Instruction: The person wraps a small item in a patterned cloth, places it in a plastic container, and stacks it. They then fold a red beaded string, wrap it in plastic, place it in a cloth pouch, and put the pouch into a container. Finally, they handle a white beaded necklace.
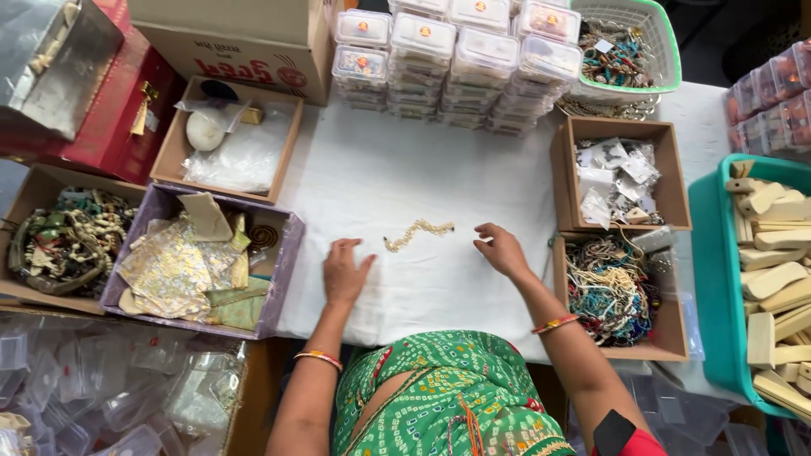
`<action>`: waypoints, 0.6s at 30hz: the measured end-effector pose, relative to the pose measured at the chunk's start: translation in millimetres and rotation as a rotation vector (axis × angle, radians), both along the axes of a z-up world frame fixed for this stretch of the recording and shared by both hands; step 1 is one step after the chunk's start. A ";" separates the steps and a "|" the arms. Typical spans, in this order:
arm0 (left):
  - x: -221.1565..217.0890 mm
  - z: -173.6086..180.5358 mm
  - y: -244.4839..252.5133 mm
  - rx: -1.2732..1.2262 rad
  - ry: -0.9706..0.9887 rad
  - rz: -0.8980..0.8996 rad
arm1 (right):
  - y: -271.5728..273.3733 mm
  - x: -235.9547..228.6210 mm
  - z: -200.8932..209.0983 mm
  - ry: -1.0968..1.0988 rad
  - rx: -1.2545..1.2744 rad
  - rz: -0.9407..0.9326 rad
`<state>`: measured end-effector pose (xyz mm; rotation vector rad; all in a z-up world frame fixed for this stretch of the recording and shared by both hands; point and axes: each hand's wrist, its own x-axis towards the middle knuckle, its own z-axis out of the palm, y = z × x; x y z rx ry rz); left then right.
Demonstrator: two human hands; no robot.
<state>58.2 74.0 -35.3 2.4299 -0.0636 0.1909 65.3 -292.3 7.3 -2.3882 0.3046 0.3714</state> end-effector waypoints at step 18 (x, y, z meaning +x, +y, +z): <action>25.5 3.3 -19.4 0.199 -0.233 -0.295 | 18.6 -16.4 -5.3 -0.303 -0.227 -0.014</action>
